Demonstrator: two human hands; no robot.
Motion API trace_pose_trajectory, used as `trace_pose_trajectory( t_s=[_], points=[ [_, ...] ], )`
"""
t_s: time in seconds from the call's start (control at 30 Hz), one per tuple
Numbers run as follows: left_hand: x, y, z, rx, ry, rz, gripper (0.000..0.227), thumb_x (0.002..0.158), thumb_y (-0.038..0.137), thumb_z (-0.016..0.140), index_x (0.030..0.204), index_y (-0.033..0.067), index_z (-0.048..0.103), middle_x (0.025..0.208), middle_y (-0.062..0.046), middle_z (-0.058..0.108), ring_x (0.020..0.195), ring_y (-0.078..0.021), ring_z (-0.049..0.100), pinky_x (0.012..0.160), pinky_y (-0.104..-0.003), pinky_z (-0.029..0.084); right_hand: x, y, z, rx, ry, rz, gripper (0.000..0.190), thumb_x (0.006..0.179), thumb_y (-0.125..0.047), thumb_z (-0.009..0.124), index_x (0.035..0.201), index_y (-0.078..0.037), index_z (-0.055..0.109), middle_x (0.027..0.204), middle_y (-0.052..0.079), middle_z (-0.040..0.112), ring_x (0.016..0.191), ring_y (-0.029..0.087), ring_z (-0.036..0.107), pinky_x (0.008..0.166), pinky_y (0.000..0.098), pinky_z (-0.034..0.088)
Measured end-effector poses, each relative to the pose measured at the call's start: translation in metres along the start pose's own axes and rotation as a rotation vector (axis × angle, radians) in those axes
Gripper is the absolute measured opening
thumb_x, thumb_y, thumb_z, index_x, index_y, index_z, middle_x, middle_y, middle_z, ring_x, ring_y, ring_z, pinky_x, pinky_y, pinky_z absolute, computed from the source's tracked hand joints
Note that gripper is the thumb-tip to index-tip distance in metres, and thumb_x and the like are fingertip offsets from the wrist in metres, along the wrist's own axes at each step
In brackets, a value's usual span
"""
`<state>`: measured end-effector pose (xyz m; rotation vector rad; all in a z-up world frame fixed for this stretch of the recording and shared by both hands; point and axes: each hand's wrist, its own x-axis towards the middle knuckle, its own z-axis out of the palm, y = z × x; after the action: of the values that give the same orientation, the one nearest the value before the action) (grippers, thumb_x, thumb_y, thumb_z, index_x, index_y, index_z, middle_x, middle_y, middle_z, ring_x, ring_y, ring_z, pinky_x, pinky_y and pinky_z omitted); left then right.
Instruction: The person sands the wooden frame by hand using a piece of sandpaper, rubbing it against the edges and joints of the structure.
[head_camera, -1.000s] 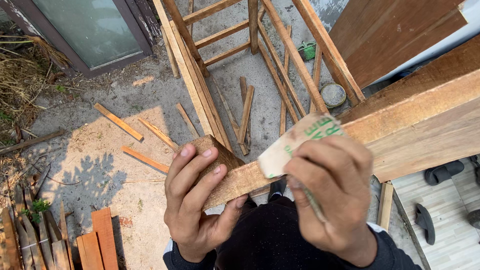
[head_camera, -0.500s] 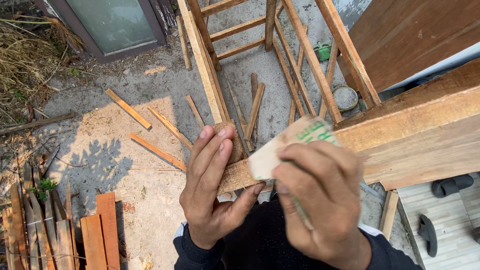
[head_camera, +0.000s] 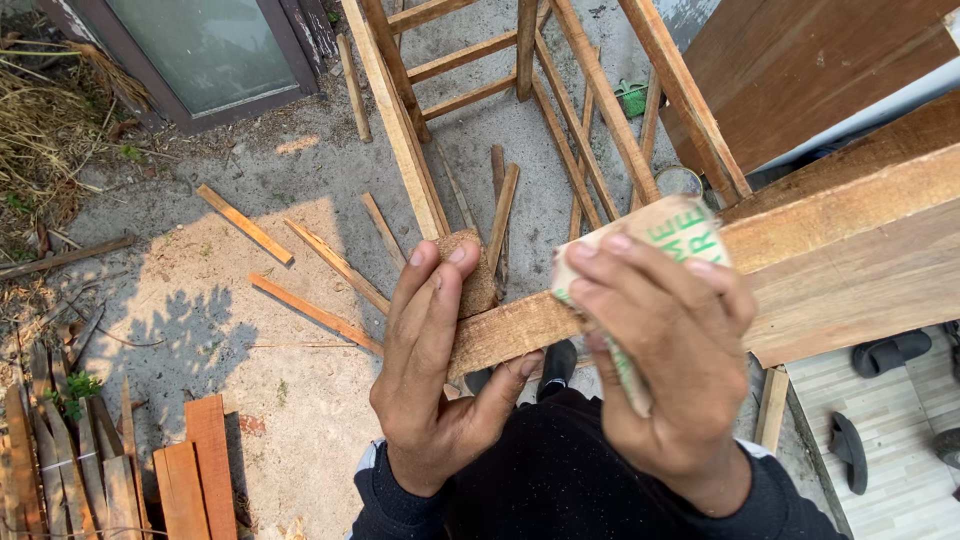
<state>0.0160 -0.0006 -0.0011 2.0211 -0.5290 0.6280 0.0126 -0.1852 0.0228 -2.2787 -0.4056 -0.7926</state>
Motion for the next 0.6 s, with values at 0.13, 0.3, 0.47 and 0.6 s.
trace_pose_trajectory(
  t_s=[0.13,0.3,0.47,0.6],
  points=[
    [0.002,-0.004,-0.002,-0.029,-0.003,-0.003,0.072,0.093,0.015,0.082,0.153,0.0047,0.044,0.154,-0.014,0.056,0.151,-0.0297,0.044,0.13,-0.043,0.041,-0.009,-0.033,0.011,0.129,-0.133,-0.102,0.026,0.098,-0.013,0.065,0.124,-0.012,0.067,0.131,0.005,0.073,0.134,0.018,0.06,0.121,0.0384,0.029],
    [0.004,-0.008,-0.005,-0.022,-0.049,0.039,0.084,0.084,0.026,0.089,0.15,0.0044,0.043,0.15,-0.014,0.056,0.152,-0.0301,0.044,0.132,-0.045,0.041,-0.003,0.006,-0.022,0.146,-0.06,0.12,0.02,0.096,-0.008,0.064,0.115,-0.011,0.069,0.127,0.006,0.072,0.136,0.019,0.061,0.128,0.0392,0.031],
    [0.002,-0.01,-0.003,-0.052,-0.042,0.028,0.082,0.083,0.025,0.09,0.15,0.0073,0.045,0.15,-0.013,0.056,0.152,-0.0304,0.044,0.129,-0.045,0.041,0.001,0.007,-0.027,-0.045,0.107,0.263,0.01,0.101,-0.009,0.065,0.11,-0.011,0.07,0.123,0.006,0.071,0.129,0.029,0.062,0.123,0.0382,0.039],
    [0.002,-0.012,-0.005,-0.043,-0.044,0.043,0.082,0.083,0.028,0.089,0.149,0.0085,0.045,0.15,-0.012,0.057,0.152,-0.0288,0.045,0.132,-0.045,0.042,-0.003,-0.007,-0.02,-0.258,0.08,0.215,0.015,0.097,-0.005,0.072,0.111,-0.007,0.074,0.109,0.013,0.07,0.102,0.035,0.058,0.096,0.0365,0.04]
  ],
)
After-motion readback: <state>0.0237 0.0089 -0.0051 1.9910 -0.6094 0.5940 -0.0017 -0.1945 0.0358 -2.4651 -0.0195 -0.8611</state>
